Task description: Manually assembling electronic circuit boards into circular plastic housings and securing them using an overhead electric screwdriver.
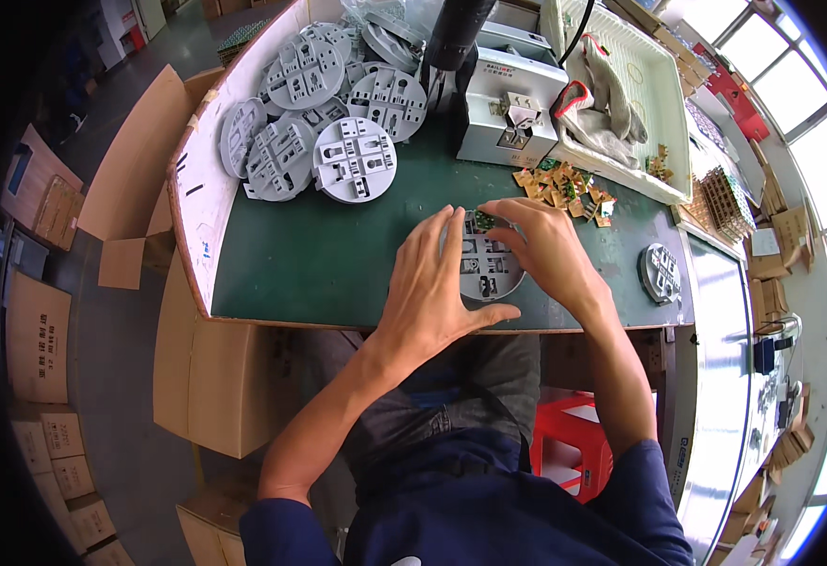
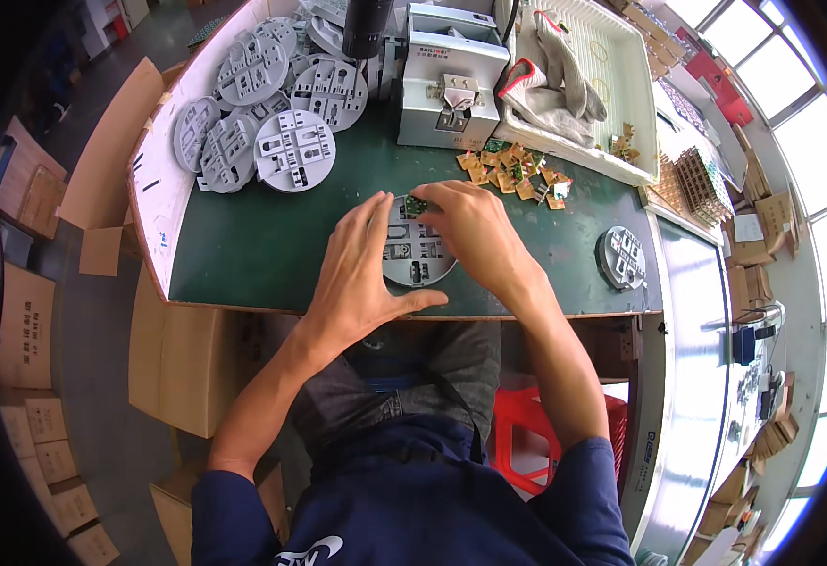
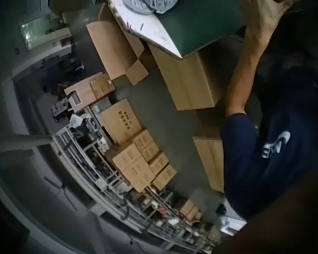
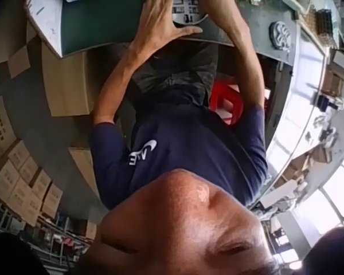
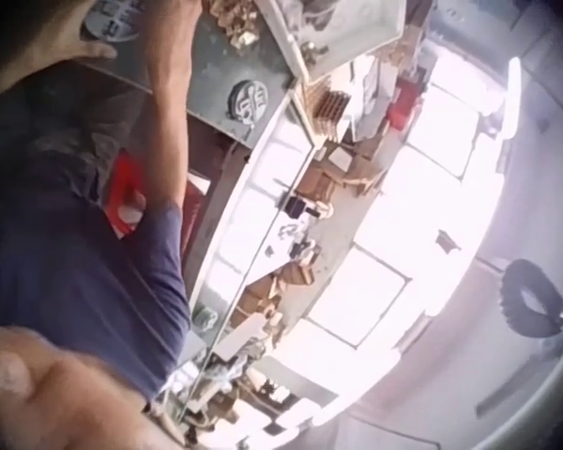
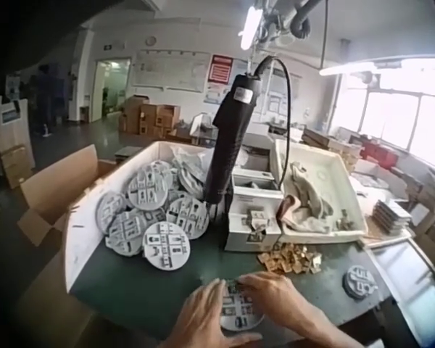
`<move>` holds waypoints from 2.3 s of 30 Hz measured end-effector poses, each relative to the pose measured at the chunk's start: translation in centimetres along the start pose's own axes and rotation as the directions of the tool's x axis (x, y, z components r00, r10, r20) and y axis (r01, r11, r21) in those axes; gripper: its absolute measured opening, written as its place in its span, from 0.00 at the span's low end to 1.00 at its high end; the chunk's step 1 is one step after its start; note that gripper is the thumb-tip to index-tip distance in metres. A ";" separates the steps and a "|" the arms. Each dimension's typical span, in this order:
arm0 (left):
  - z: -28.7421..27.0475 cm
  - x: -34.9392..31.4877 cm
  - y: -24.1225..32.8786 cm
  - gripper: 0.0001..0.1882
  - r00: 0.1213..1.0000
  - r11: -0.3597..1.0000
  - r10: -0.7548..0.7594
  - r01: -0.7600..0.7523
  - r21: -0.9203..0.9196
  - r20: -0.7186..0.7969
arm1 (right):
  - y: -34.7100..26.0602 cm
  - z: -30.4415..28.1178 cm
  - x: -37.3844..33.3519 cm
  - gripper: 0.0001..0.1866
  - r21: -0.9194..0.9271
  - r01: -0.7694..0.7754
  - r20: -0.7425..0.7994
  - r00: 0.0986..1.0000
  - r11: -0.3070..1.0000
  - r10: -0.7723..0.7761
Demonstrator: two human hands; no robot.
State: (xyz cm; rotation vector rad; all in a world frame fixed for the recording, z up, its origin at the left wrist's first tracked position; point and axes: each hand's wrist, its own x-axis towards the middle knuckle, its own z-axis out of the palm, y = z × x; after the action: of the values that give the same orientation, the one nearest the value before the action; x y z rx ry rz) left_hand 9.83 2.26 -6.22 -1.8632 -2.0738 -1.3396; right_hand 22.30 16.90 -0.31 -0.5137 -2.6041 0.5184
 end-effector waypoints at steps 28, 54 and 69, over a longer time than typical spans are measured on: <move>0.4 0.4 -0.5 0.52 0.996 0.999 -0.030 0.027 0.037 0.079 | 0.8 0.5 -2.5 0.21 -0.046 0.097 0.025 0.995 0.994 -0.096; 0.1 0.5 -0.5 0.48 0.994 0.998 -0.026 0.020 0.053 0.110 | 1.5 -1.8 1.0 0.22 0.108 -0.017 -0.190 0.981 0.994 0.037; -0.2 0.5 -0.3 0.50 0.982 0.998 -0.056 0.048 0.052 0.179 | -3.1 -7.1 15.4 0.26 0.768 0.320 -0.425 0.902 0.554 0.069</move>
State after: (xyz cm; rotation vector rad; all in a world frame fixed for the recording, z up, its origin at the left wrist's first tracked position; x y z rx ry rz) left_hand 9.33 2.58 -6.04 -1.9919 -2.2318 -1.1600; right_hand 12.01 22.76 12.19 -0.0684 -1.6729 1.3263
